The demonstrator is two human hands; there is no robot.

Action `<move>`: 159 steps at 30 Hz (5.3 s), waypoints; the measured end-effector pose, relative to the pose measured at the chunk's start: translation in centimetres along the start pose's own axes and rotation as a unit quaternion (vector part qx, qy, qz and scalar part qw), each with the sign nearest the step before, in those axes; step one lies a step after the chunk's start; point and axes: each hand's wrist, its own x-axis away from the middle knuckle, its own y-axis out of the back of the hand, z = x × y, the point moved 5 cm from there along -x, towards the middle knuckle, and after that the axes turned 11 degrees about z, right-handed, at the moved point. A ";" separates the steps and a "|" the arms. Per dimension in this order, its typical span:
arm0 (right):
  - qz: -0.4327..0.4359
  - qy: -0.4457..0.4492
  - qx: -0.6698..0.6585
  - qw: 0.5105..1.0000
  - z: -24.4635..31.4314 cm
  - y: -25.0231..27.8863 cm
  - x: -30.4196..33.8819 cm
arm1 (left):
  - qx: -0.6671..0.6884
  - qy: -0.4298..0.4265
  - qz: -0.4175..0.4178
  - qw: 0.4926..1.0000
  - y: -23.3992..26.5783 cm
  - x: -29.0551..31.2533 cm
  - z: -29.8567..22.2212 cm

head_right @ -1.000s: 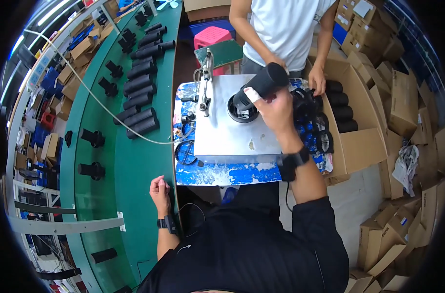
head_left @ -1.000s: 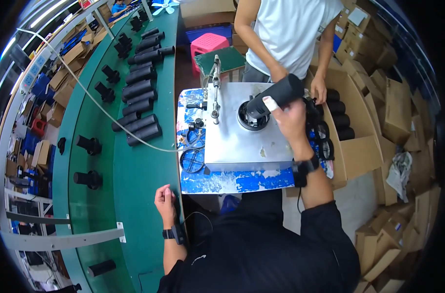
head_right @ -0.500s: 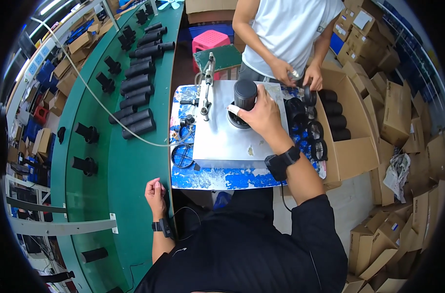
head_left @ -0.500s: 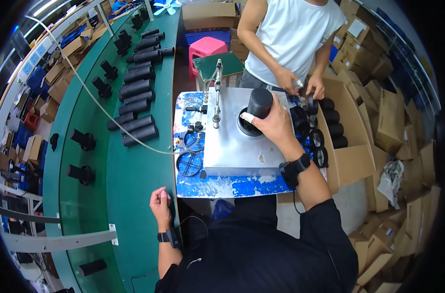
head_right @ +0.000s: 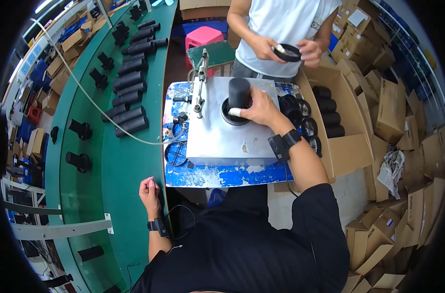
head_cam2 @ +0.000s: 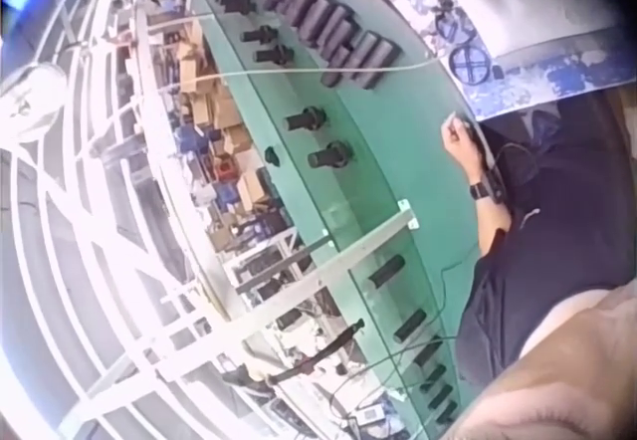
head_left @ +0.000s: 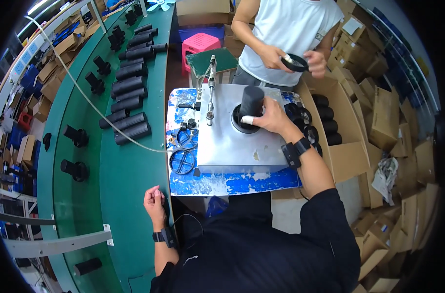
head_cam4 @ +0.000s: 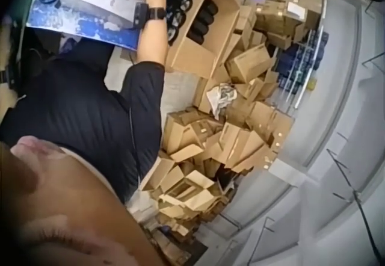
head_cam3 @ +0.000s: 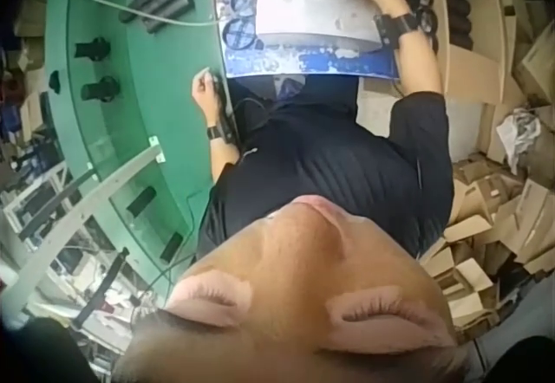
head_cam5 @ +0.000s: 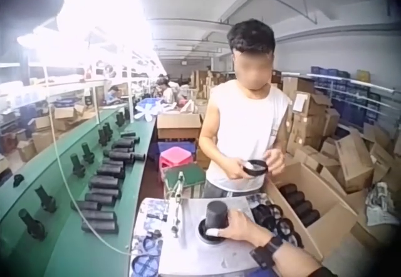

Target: The person picks up a black cylinder, turns it over to show the internal circuit board, and places it into a metal machine. They then press a black cap onto the cylinder before removing it and setting it back on the table.

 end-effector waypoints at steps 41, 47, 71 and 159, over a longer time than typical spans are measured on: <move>-0.030 0.003 0.311 0.950 6.0 0.5 -2.0 | -0.029 -0.026 0.007 0.999 -0.5 0.3 0.0; 0.049 0.166 0.279 0.944 5.3 1.2 -2.3 | -0.094 -0.061 0.038 0.993 -3.1 -0.3 -3.3; -0.174 0.044 -0.033 0.983 -0.3 -1.6 3.1 | -0.483 -0.056 0.289 0.825 -19.0 -27.7 -5.2; 0.257 0.147 -0.321 0.900 19.8 -16.1 9.3 | -0.259 -0.225 -0.010 0.939 -5.2 6.3 -15.0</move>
